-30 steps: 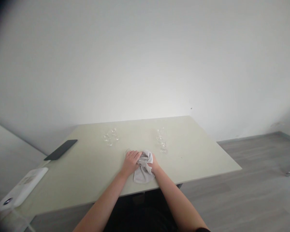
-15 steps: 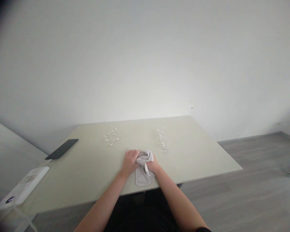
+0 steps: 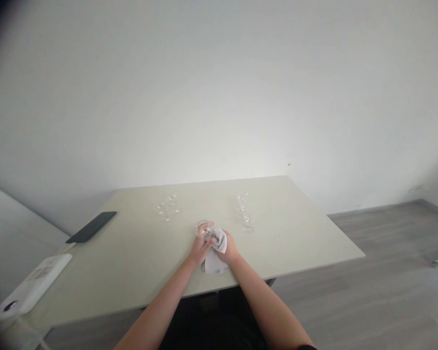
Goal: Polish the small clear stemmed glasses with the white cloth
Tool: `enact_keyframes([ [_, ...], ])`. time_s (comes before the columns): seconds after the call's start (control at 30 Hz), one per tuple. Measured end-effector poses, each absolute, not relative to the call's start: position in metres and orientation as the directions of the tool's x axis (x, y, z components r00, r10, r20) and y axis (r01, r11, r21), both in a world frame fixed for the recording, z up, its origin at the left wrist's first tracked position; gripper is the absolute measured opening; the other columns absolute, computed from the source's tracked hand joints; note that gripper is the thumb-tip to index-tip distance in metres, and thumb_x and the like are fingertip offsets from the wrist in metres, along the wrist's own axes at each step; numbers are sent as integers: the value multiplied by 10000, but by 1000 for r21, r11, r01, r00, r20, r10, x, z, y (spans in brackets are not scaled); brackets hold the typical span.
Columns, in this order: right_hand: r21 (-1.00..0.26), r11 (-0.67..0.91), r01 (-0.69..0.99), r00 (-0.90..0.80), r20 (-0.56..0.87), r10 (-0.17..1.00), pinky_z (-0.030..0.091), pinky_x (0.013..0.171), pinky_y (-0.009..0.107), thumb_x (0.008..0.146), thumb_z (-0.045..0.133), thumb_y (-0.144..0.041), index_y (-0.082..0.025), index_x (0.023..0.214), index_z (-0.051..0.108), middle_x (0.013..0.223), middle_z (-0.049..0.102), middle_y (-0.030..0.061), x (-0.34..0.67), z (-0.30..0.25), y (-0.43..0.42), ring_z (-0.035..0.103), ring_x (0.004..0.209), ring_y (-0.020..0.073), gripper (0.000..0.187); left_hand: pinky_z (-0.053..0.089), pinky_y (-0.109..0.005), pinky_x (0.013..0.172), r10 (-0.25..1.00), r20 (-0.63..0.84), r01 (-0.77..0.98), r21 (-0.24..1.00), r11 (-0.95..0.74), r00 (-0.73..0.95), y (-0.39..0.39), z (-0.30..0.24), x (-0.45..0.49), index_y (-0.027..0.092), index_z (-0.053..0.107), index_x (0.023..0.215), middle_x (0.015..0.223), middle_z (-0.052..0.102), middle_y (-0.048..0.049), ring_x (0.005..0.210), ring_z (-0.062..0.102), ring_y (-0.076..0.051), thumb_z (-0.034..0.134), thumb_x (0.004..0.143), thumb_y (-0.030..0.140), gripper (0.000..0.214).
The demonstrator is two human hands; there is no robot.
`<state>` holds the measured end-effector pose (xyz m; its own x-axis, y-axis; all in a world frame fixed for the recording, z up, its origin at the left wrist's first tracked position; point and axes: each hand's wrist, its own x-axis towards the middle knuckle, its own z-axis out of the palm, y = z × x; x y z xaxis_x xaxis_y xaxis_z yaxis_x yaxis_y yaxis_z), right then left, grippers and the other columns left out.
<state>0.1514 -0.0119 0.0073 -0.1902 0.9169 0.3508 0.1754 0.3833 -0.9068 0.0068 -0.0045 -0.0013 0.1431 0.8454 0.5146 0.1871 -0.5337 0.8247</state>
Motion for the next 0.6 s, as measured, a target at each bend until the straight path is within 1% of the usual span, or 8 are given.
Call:
enact_keyframes([
  [0.07,-872,423,246,-232,370,899,487,812,306,776,626,-364,-196,860,681,842,687,39,153,6,-11,618,806,202,196,402,-416,976,872,479,172,855,-490,100,-3,1,7,173,466,1210,1167,550,-123,1097,543,-258,634,785,569,605],
  [0.17,-882,413,226,-245,359,901,487,751,279,805,600,-361,-196,848,674,808,687,22,153,1,-9,607,759,177,186,439,-356,902,903,429,48,903,-427,-19,2,5,4,193,493,1153,1014,590,-56,948,582,-201,746,715,466,575],
  [0.27,-956,273,109,-216,245,945,506,758,282,790,623,-402,-196,888,675,877,709,26,152,1,-8,626,824,185,233,462,-316,830,944,329,-165,931,-326,-11,5,7,0,197,525,1101,923,629,-29,857,610,-174,776,691,395,520],
  [0.33,-986,158,47,-226,144,963,521,774,299,769,643,-430,-200,875,681,907,717,34,152,0,-7,643,862,200,256,473,-316,820,967,251,-305,925,-226,44,6,6,-2,196,542,1096,946,665,-46,875,634,-185,765,699,397,498],
  [0.4,-996,83,44,-231,71,970,527,803,327,752,659,-442,-207,854,693,931,720,40,152,-2,-7,657,886,216,258,481,-334,842,975,198,-399,906,-141,104,6,4,-2,195,555,1110,1010,683,-71,921,649,-204,758,702,420,509],
  [0.47,-996,44,79,-193,28,981,523,836,348,738,674,-442,-217,866,704,955,721,41,152,-5,-7,660,923,225,261,482,-341,859,977,178,-426,898,-113,116,7,2,-2,187,578,1100,1040,683,-84,944,653,-212,763,692,451,520],
  [0.53,-994,37,102,-172,19,985,519,854,351,723,692,-434,-216,872,707,951,725,41,152,-7,-7,659,933,223,264,480,-324,862,984,171,-406,904,-134,56,8,2,-2,174,604,1072,1010,687,-76,930,654,-201,786,670,458,525],
  [0.6,-998,43,53,-190,32,981,523,845,345,718,698,-423,-207,869,707,942,729,42,151,-5,-8,663,906,213,263,482,-312,854,987,157,-410,902,-134,22,8,4,-2,167,612,1082,984,693,-69,897,659,-187,796,666,450,536],
])
